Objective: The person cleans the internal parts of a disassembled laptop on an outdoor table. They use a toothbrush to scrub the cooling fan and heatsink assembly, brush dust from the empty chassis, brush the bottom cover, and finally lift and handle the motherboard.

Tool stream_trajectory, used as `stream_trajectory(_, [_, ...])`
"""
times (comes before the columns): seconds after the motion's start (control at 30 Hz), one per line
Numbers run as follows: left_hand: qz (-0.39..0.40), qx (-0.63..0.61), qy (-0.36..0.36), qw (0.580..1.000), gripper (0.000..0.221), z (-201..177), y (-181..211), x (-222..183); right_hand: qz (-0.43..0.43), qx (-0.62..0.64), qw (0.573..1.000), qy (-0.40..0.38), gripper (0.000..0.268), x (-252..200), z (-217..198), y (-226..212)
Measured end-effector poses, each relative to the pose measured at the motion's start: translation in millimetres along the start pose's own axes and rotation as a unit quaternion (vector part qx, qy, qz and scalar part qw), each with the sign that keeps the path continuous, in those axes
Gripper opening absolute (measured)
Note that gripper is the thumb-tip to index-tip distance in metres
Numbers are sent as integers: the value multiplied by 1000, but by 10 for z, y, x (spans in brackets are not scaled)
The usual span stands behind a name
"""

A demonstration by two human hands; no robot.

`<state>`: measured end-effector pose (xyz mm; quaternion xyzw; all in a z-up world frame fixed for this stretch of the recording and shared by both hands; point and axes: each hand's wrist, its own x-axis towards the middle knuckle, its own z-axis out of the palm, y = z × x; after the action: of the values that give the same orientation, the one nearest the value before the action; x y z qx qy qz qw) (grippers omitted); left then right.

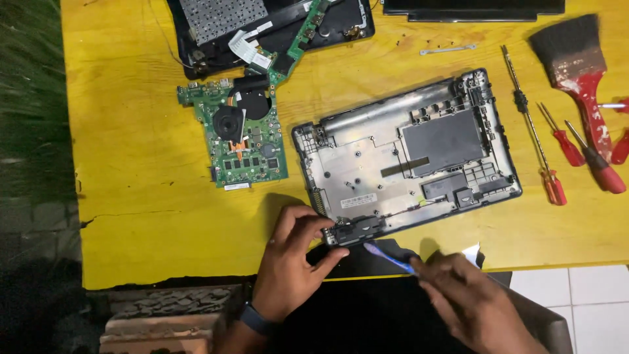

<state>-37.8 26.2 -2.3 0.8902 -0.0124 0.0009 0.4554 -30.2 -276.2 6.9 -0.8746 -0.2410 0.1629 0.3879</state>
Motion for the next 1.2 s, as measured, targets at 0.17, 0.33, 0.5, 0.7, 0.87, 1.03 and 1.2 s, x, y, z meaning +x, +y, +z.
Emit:
stream_trajectory(0.17, [5, -2, -47, 999, 42, -118, -26, -24, -31, 32, 999, 21, 43, 6, -26, -6])
stream_trajectory(0.33, [19, -32, -75, 997, 38, -194, -41, -30, -10, -27, 996, 80, 43, 144, 108, -124])
stream_trajectory(0.5, [23, -49, -72, 996, 35, -203, -81, -10, -73, -151, 985, 39, 56, 216, 155, -187])
stream_trajectory(0.7, [34, -47, -69, 996, 33, -229, -59, -9, -87, -89, 991, 38, 44, 307, 182, -238])
stream_trajectory(0.87, [29, -69, -51, 996, 41, -230, -51, 0, -114, -61, 992, -4, 46, 371, 185, -222])
stream_trajectory(1.03, [-3, -69, -27, 997, 58, -196, -27, -13, -135, -100, 984, -50, 47, 465, 145, -258])
stream_trajectory(1.2, [-5, -51, -28, 998, 58, -185, -24, -25, -96, -137, 985, -37, 50, 440, 205, -246])
